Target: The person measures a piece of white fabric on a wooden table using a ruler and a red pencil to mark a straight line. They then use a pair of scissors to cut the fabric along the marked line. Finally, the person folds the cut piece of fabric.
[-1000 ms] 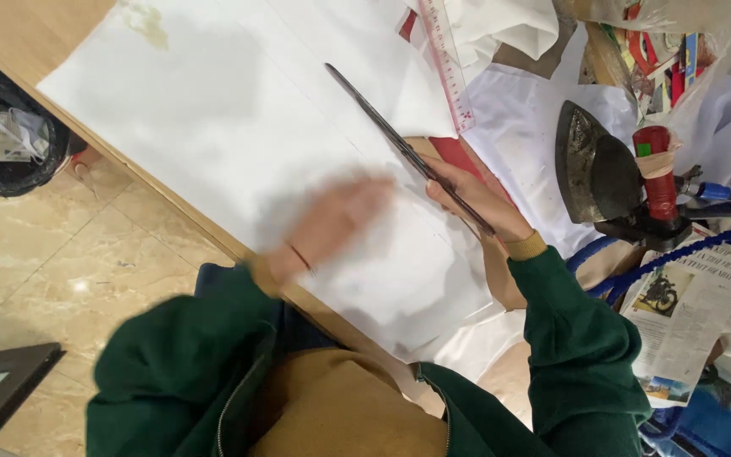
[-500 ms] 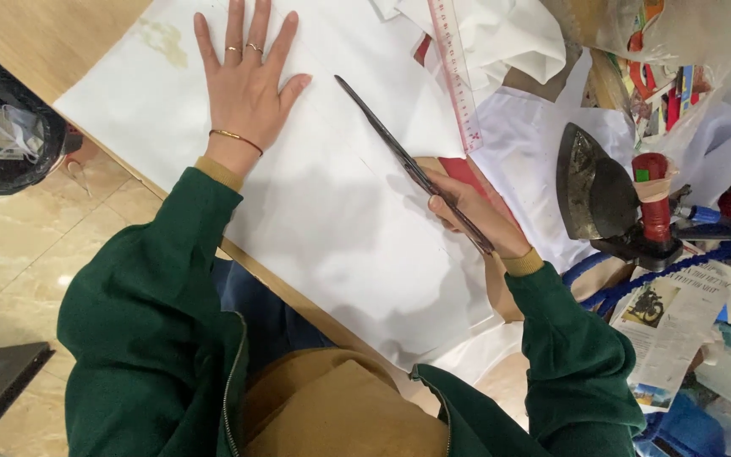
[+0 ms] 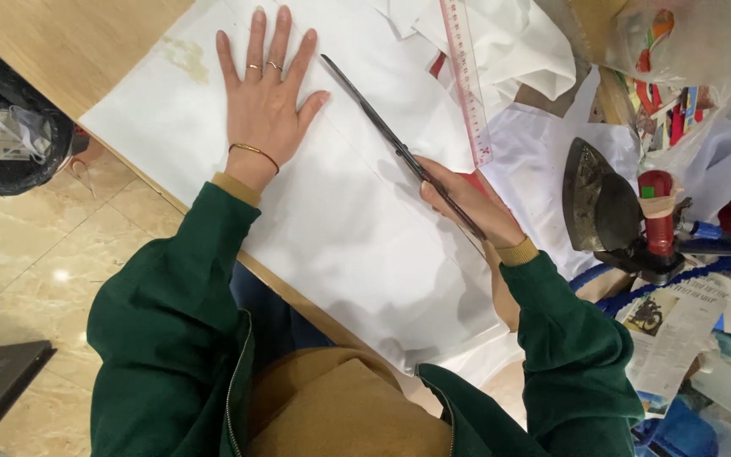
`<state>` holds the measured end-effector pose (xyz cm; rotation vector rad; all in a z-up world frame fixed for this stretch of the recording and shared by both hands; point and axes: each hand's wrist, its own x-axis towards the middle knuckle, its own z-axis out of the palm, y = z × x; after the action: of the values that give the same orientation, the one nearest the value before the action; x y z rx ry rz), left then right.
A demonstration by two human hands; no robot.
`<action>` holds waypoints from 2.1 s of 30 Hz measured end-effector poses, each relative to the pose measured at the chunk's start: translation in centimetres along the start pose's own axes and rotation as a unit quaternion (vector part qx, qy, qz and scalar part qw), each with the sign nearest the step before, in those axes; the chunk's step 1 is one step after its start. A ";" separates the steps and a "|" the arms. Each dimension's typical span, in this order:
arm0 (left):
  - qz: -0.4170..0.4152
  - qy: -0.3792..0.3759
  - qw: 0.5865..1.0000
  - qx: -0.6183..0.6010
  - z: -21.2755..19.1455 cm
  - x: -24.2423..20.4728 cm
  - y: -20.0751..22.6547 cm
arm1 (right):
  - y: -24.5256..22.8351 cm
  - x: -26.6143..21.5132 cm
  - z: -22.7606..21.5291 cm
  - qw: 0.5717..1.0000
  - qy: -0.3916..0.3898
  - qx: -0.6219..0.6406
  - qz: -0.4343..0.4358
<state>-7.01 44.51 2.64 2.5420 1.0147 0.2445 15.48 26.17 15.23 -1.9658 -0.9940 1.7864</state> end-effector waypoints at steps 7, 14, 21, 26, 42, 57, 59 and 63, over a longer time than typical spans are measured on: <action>-0.027 -0.058 0.998 -0.019 -1.5 0.3 0.6 | 4.0 1.7 -0.3 0.996 0.041 -0.062 -0.058; -0.035 -0.056 0.998 -0.008 -2.0 0.4 0.8 | -0.7 1.0 0.4 0.999 0.045 -0.014 0.004; -0.079 -0.064 0.995 0.017 -2.3 0.5 1.1 | -3.9 2.5 1.2 1.000 0.011 0.004 -0.007; -0.072 -0.036 0.997 0.019 -1.6 0.4 0.8 | -5.8 2.9 1.7 1.000 0.005 -0.011 0.010; -0.062 -0.017 0.998 0.010 -1.3 0.3 0.6 | -3.6 4.7 1.4 0.999 0.023 0.023 0.002; -0.079 -0.031 0.996 0.013 -1.9 0.4 0.8 | -7.4 6.1 2.6 0.999 0.010 -0.006 -0.033; -0.078 -0.028 0.997 0.012 -1.9 0.4 0.8 | -6.6 6.7 2.4 0.999 0.014 0.003 -0.034; -0.076 -0.028 0.997 0.013 -2.0 0.4 0.9 | -6.8 6.9 2.5 0.999 0.021 0.026 -0.011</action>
<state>-6.79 44.79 4.82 2.4651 1.1898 0.1172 11.07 35.01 13.99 -1.9464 -0.9419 1.7340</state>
